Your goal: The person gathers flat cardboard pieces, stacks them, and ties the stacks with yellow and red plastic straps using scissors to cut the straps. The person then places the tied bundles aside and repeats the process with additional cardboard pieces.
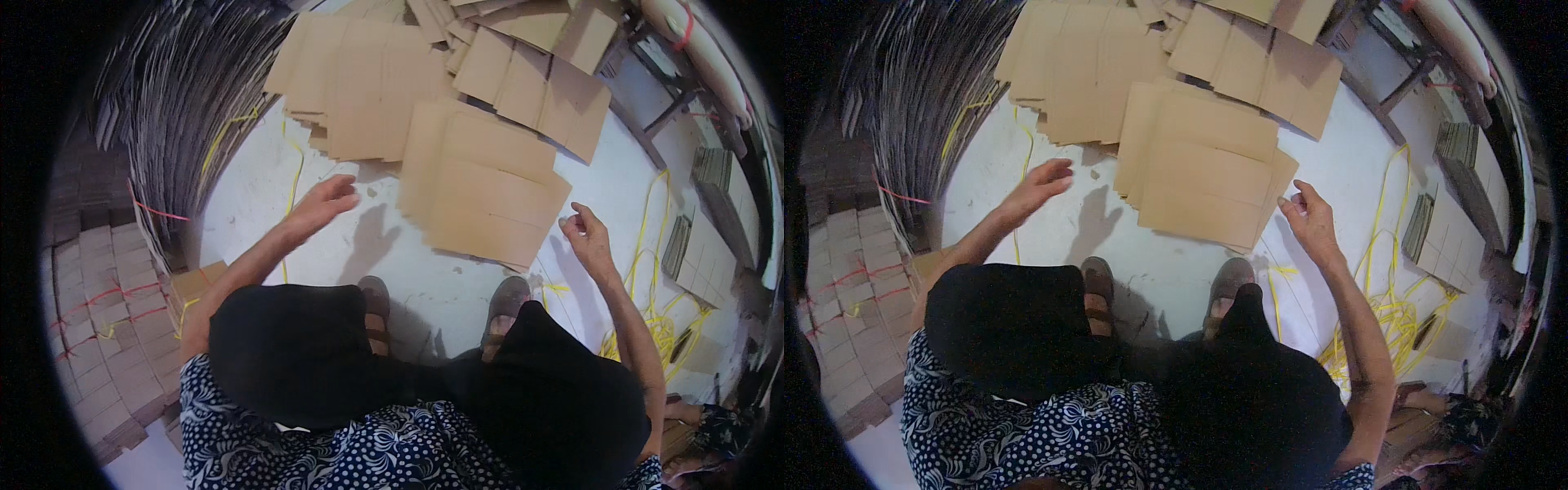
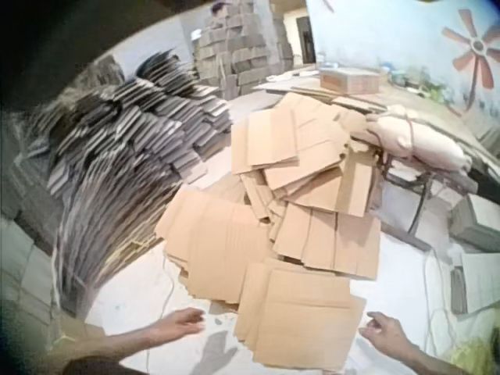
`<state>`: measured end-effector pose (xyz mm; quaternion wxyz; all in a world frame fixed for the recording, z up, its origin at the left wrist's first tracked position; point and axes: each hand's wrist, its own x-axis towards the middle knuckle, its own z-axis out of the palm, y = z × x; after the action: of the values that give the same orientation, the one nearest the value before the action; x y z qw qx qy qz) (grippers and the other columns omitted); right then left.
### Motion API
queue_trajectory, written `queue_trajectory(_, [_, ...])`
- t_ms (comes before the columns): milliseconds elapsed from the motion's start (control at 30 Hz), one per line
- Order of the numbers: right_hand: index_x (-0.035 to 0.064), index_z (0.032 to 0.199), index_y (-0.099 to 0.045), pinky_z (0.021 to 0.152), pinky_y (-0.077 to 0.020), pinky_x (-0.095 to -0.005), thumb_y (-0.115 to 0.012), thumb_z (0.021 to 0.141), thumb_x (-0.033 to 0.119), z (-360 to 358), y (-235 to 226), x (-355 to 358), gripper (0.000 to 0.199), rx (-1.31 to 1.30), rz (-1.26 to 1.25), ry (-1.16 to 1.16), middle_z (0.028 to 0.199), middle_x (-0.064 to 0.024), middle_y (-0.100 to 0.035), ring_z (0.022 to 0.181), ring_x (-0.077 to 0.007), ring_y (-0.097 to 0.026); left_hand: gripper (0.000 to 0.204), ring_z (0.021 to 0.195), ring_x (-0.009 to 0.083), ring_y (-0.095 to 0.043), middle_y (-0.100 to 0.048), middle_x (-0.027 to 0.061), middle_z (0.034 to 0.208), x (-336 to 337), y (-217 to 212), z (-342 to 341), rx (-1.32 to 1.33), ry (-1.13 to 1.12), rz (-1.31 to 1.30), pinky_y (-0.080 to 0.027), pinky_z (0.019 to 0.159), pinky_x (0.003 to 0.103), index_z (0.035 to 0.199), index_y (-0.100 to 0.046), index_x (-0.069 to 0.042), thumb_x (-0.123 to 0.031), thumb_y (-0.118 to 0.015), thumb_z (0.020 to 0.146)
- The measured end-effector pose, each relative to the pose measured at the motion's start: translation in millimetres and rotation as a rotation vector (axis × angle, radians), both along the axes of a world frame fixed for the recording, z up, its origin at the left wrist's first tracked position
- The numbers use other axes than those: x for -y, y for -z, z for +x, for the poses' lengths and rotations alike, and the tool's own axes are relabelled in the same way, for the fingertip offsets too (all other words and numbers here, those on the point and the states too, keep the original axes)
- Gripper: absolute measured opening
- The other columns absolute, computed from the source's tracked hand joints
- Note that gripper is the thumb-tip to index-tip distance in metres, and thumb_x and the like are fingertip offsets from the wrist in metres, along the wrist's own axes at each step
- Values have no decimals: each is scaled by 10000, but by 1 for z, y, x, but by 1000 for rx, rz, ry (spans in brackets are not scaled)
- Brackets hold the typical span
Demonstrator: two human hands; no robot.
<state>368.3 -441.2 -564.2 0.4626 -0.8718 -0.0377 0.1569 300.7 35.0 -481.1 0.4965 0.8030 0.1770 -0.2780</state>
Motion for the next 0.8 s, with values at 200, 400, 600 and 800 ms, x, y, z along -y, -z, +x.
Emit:
queue_trajectory(200, [-107,1286,-389,627,-447,-236,-601,903,213,-15,58,4,542,-347,436,425,806,-45,-548,717,-105,-514,768,1188,248,-476,-504,129,1273,43,51,29,-154,-167,-128,-369,1011,386,1383,-353,-25,-376,-703,796])
queue_trajectory(400, [-104,1288,-394,668,-477,-237,-606,896,300,-15,49,-36,601,-404,504,494,912,-73,-579,764,-112,-544,757,1130,194,-515,-526,79,1229,80,72,25,-74,-237,-376,-411,969,359,1366,-356,-54,-334,-736,774])
queue_trajectory(600, [-86,1129,-532,725,-474,-257,-706,820,247,-13,43,-63,486,-465,480,389,906,-76,-572,801,-134,-530,726,1106,173,-539,-554,64,1200,88,89,22,-86,-259,-394,-424,965,344,1304,-396,-9,-242,-786,736])
queue_trajectory(800, [-67,1144,-517,785,-477,-290,-713,796,162,-18,74,-62,460,-104,490,332,1033,-96,-553,885,-153,-556,563,920,130,-620,-653,47,1018,66,87,38,-301,-218,-462,-493,833,298,1240,-521,-59,-201,-759,749])
